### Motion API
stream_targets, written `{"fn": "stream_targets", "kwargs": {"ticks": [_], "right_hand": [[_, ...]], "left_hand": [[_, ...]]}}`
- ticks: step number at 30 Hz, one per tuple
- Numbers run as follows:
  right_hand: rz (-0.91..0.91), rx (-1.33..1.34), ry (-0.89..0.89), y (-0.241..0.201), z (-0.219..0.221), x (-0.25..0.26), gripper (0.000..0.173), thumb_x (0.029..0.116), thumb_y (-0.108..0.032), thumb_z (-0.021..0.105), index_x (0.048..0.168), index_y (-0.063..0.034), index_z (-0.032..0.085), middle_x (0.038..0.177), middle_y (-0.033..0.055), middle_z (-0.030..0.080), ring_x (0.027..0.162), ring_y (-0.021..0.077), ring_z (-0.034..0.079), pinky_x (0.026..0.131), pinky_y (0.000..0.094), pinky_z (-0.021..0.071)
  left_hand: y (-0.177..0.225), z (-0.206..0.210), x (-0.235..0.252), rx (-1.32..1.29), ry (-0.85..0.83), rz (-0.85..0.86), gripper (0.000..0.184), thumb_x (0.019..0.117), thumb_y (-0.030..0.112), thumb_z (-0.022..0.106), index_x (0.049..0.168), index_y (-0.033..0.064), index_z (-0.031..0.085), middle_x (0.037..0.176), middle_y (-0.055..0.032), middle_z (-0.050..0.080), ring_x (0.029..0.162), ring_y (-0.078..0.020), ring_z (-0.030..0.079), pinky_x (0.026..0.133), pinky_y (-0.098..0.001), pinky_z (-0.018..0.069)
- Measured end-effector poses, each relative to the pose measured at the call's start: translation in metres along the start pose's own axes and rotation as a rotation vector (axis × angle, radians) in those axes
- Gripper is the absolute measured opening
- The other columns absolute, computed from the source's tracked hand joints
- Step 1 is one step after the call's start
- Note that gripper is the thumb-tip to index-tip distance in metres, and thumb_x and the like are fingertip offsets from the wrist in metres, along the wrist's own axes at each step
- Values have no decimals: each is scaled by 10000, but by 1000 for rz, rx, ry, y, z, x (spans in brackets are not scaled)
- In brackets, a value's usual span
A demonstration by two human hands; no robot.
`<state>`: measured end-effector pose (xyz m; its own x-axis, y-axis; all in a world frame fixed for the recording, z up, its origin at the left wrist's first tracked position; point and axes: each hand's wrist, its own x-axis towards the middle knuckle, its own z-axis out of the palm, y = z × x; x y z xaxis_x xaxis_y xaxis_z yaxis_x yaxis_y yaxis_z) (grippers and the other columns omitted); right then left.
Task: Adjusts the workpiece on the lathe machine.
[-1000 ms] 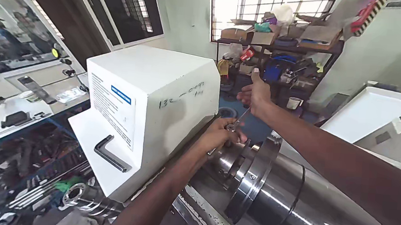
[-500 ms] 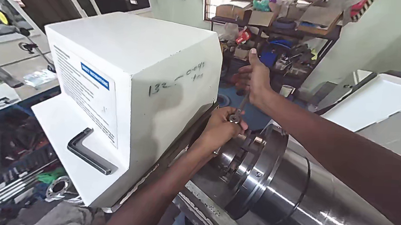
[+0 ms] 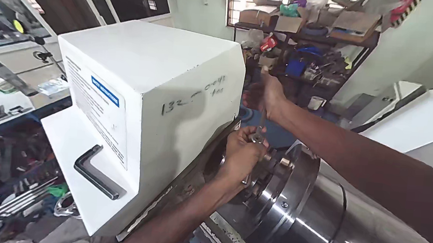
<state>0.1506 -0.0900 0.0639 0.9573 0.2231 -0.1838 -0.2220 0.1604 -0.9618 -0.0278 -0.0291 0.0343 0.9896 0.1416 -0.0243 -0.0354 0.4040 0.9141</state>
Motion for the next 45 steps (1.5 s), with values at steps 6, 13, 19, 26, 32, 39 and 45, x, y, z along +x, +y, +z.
{"fn": "stream_targets", "kwargs": {"ticks": [6, 13, 19, 26, 32, 39, 45], "right_hand": [[-214, -123, -34, -1, -5, -26, 627, 1116, -485, 295, 1306, 78, 494, 1007, 240, 662, 800, 288, 717, 648, 379, 612], [-123, -596, 227, -24, -12, -57, 656, 1036, -517, 529, 1389, 32, 473, 1277, 274, 564, 1161, 387, 583, 919, 592, 492], [-239, -851, 247, -31, -21, -152, 500, 908, -314, 746, 1224, 23, 554, 1225, 261, 544, 1033, 369, 599, 840, 572, 506], [66, -763, 23, -9, 5, -223, 328, 1003, -299, 681, 1088, 6, 596, 743, 120, 692, 571, 193, 701, 547, 324, 612], [91, -636, 260, 15, 38, -208, 276, 980, -179, 704, 1122, 8, 557, 742, 138, 689, 536, 198, 703, 515, 324, 621], [173, -631, 384, 26, 86, -245, 102, 1009, -89, 588, 948, -8, 595, 711, 84, 687, 513, 152, 654, 485, 279, 567], [162, -827, 463, 61, 108, -293, 180, 1038, -140, 580, 926, -13, 640, 672, 98, 672, 497, 171, 635, 465, 319, 549]], "left_hand": [[5, 3, 3, 202, -29, 29, 397, 820, -191, 556, 1177, -29, 623, 823, -56, 606, 659, -102, 567, 587, -235, 494], [7, -16, 8, 196, -271, -1, 407, 888, -141, 537, 1285, -52, 550, 892, -77, 634, 744, -122, 631, 699, -272, 562], [-2, -27, 11, -40, -393, 26, 253, 972, 9, 453, 1192, -24, 574, 943, -90, 686, 799, -142, 676, 735, -286, 581], [-4, -25, 15, -142, -347, -71, 420, 1112, 410, 323, 1094, 92, 597, 856, -10, 641, 743, -89, 638, 660, -258, 556], [-6, -32, 13, -225, -352, -87, 552, 1112, 495, 248, 1088, 91, 623, 797, -21, 666, 608, -87, 611, 525, -241, 521], [-23, -53, 17, -235, -416, 107, 381, 1114, 265, 357, 1237, 10, 612, 1081, -94, 700, 915, -130, 668, 797, -297, 567], [-23, -58, 5, -145, -445, 129, 392, 1066, 120, 487, 1430, -27, 482, 1275, -174, 644, 1077, -194, 651, 925, -341, 546]]}}
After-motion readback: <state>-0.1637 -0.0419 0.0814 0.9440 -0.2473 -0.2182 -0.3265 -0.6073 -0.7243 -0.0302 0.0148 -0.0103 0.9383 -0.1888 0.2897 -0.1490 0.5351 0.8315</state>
